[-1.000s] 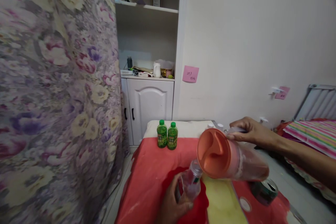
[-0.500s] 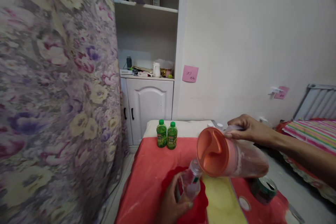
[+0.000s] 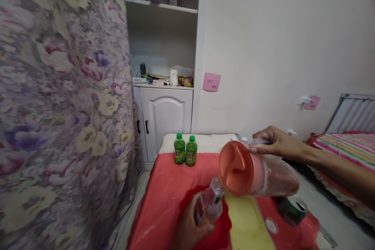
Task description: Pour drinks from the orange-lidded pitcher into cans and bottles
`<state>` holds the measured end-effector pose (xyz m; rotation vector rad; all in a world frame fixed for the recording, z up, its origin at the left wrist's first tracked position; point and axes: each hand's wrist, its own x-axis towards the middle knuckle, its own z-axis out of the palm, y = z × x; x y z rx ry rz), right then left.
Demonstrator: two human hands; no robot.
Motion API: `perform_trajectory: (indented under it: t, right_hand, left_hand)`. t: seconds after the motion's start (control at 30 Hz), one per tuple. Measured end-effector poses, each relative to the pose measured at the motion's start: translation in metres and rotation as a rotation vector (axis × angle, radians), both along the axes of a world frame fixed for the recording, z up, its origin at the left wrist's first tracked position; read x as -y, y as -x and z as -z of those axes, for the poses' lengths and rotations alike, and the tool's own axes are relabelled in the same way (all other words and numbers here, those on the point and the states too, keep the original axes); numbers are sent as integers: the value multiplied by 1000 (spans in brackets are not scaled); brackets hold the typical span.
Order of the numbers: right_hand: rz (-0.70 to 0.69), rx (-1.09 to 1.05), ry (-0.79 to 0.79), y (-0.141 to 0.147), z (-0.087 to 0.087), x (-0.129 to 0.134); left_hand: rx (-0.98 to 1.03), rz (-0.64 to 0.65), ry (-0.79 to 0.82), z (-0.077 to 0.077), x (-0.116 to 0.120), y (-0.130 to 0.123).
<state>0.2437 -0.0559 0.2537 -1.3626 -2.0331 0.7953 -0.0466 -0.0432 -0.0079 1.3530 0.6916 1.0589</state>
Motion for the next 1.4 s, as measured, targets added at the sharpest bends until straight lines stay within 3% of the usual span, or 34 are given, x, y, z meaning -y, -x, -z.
perform_trajectory:
  t: [1.4]
  right_hand:
    - [23,49,-19,1,-6,1]
  left_hand:
    - [-3,-33,14,0,-1,1]
